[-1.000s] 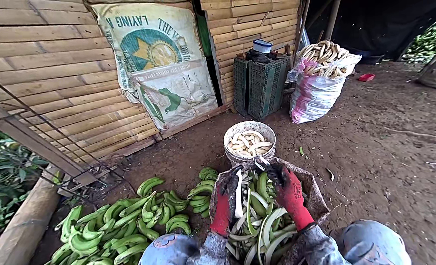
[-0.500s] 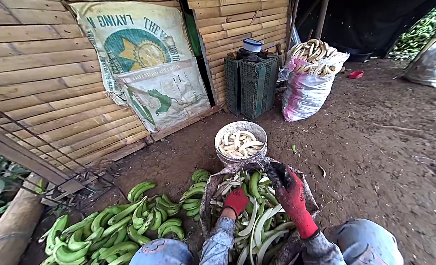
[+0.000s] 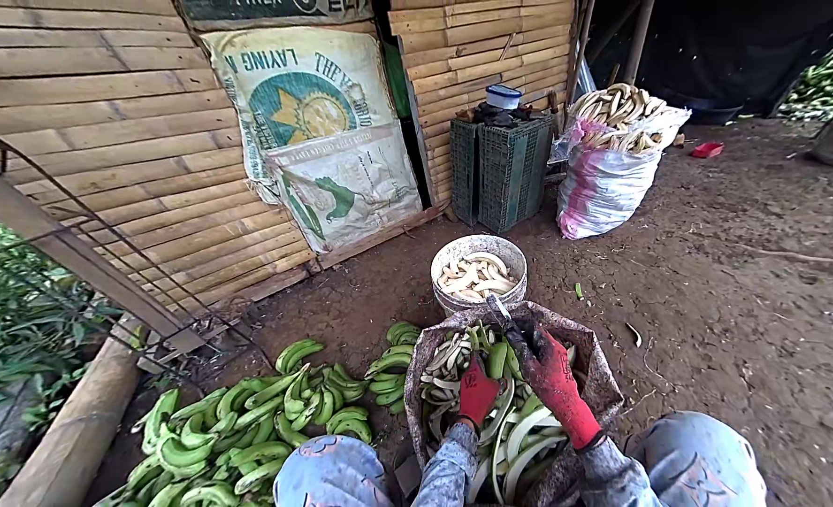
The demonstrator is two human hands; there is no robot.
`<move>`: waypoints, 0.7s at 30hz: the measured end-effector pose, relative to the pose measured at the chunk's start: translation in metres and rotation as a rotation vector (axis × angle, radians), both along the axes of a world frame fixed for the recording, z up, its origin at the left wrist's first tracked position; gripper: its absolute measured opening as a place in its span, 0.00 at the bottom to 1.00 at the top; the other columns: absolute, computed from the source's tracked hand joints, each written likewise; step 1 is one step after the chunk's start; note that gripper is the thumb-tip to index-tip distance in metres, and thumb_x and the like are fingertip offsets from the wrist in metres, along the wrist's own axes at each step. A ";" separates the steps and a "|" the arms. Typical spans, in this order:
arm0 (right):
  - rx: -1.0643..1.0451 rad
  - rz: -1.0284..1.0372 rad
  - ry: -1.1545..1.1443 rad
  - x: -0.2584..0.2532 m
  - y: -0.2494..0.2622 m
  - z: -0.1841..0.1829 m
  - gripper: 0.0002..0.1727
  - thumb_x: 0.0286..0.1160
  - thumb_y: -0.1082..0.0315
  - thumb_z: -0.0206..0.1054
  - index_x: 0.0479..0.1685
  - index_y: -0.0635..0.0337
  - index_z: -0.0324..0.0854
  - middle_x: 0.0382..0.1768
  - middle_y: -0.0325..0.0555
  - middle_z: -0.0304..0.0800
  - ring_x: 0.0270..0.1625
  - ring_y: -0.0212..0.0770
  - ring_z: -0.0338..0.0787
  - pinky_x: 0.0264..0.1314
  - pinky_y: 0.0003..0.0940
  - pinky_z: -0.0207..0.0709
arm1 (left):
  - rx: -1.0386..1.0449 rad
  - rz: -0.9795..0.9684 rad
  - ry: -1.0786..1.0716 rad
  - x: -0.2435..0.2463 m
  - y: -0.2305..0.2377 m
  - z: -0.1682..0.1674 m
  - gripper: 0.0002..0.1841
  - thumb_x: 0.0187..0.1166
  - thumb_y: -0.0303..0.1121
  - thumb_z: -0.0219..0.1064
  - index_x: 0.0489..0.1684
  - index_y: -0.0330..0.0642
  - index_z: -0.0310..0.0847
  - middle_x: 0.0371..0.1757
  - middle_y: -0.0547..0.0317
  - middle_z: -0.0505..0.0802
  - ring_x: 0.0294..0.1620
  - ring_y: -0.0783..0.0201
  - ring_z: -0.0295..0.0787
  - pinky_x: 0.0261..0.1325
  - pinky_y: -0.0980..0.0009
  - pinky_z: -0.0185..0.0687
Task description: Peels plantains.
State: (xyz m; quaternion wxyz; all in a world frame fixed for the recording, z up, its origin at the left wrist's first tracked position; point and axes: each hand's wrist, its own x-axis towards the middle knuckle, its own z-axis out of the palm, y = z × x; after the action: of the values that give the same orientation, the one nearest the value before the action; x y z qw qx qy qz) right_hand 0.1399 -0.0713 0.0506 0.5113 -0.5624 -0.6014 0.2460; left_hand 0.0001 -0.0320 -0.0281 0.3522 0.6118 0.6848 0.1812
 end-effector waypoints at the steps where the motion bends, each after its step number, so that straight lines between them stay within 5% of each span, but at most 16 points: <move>1: -0.045 0.006 -0.011 0.002 -0.001 0.000 0.25 0.83 0.52 0.63 0.68 0.61 0.83 0.48 0.50 0.92 0.48 0.41 0.90 0.57 0.42 0.82 | 0.071 0.044 -0.128 -0.002 -0.003 -0.004 0.46 0.68 0.31 0.79 0.88 0.32 0.55 0.78 0.33 0.78 0.79 0.43 0.76 0.83 0.49 0.68; 5: -0.283 0.115 -0.110 0.012 -0.012 -0.008 0.25 0.84 0.51 0.62 0.70 0.61 0.78 0.48 0.52 0.90 0.50 0.46 0.90 0.59 0.48 0.81 | 0.310 0.347 -0.842 -0.013 0.000 0.003 0.41 0.66 0.22 0.76 0.83 0.29 0.59 0.67 0.35 0.83 0.63 0.52 0.85 0.67 0.57 0.83; 7: -0.375 0.220 -0.170 0.009 -0.021 -0.019 0.23 0.88 0.50 0.57 0.67 0.59 0.79 0.46 0.52 0.89 0.49 0.47 0.90 0.57 0.50 0.81 | 0.369 0.393 -0.990 -0.025 0.001 0.022 0.32 0.72 0.23 0.72 0.78 0.30 0.65 0.60 0.41 0.87 0.55 0.58 0.88 0.59 0.62 0.87; 11: -0.206 0.220 -0.232 0.008 -0.023 -0.026 0.23 0.89 0.49 0.53 0.67 0.54 0.82 0.46 0.46 0.92 0.49 0.42 0.92 0.57 0.47 0.83 | 0.341 0.303 -0.825 -0.052 0.005 0.054 0.24 0.94 0.45 0.49 0.73 0.34 0.74 0.47 0.49 0.90 0.40 0.62 0.89 0.47 0.62 0.89; 14: 0.064 0.271 -0.238 0.011 -0.024 -0.020 0.21 0.82 0.51 0.64 0.64 0.53 0.86 0.50 0.42 0.94 0.51 0.37 0.93 0.58 0.41 0.86 | 0.258 0.219 -0.925 -0.060 0.000 0.079 0.23 0.96 0.42 0.42 0.65 0.34 0.78 0.44 0.52 0.90 0.39 0.65 0.88 0.47 0.66 0.88; 17: 0.099 0.384 -0.415 0.000 -0.027 -0.015 0.20 0.72 0.58 0.70 0.61 0.56 0.88 0.51 0.55 0.92 0.55 0.55 0.92 0.58 0.55 0.84 | 0.162 0.173 -1.066 -0.055 -0.007 0.089 0.22 0.96 0.39 0.40 0.53 0.32 0.78 0.31 0.54 0.88 0.27 0.66 0.86 0.31 0.71 0.86; 20: 0.066 0.256 -0.476 -0.005 -0.012 -0.026 0.23 0.67 0.65 0.71 0.63 0.59 0.88 0.54 0.64 0.91 0.58 0.66 0.90 0.58 0.63 0.81 | 0.196 0.089 -0.823 -0.054 -0.031 0.088 0.21 0.95 0.36 0.44 0.72 0.29 0.74 0.54 0.48 0.88 0.49 0.67 0.86 0.58 0.69 0.83; 21: 0.021 0.167 -0.455 -0.003 -0.004 -0.027 0.24 0.68 0.67 0.71 0.66 0.63 0.86 0.56 0.67 0.89 0.60 0.68 0.89 0.61 0.64 0.80 | 0.175 0.071 -0.774 -0.051 -0.038 0.087 0.22 0.96 0.39 0.44 0.73 0.31 0.73 0.52 0.49 0.88 0.46 0.67 0.86 0.54 0.69 0.84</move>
State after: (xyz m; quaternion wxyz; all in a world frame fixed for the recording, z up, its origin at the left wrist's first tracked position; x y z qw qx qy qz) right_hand 0.1368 -0.0755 0.0241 0.3464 -0.5464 -0.7480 0.1481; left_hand -0.0514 -0.0698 0.0586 0.5242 0.5019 0.5041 0.4681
